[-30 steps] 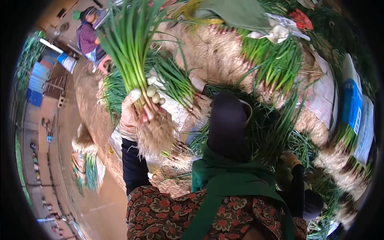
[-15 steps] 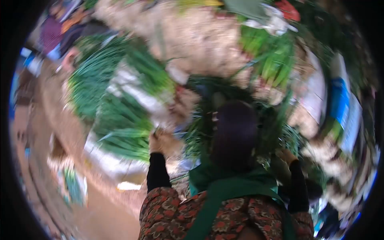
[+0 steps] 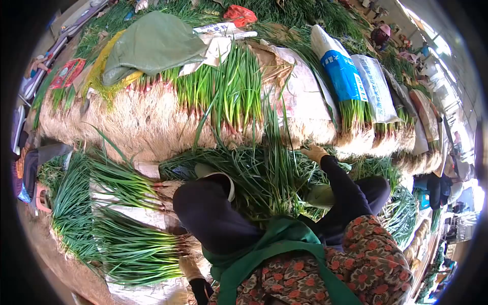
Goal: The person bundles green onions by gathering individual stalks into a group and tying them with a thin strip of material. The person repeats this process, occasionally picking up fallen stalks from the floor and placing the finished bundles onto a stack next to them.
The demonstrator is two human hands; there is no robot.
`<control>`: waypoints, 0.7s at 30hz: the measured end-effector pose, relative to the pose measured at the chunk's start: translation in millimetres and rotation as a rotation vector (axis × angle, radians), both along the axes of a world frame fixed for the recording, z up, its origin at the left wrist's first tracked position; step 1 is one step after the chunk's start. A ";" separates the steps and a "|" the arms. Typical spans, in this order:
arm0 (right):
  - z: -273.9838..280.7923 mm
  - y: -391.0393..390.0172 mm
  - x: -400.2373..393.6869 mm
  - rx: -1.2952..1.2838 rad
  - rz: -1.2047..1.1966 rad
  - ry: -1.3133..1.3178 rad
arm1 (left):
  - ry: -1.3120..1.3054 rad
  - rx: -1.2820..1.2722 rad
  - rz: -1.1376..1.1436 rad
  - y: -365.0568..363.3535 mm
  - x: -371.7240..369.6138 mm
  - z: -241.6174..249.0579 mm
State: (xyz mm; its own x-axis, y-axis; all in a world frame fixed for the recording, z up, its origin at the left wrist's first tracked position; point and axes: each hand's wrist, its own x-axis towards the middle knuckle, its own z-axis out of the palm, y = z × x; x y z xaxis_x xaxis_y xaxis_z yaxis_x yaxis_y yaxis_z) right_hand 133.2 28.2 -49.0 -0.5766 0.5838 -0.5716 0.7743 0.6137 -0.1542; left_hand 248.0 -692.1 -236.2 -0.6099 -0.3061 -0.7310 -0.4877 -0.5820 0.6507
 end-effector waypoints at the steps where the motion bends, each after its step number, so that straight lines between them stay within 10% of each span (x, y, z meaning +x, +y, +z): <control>1: -13.5 6.8 -9.6 -0.031 -0.016 0.065 | -0.027 0.057 0.134 10.1 13.6 12.3; 3: -20.4 -23.9 -32.8 -0.322 -0.094 0.328 | -0.080 0.077 0.185 24.1 27.5 31.0; 10: -71.7 -239.0 7.6 0.098 0.651 0.009 | -0.045 -0.039 0.100 83.6 5.8 102.4; 19: 20.5 -78.4 -10.8 -0.648 0.733 -0.024 | 0.538 -0.477 -0.241 179.6 -197.0 326.6; 21: 37.7 0.5 -14.4 -0.489 0.754 0.098 | 0.700 -0.519 -0.332 216.3 -233.4 377.3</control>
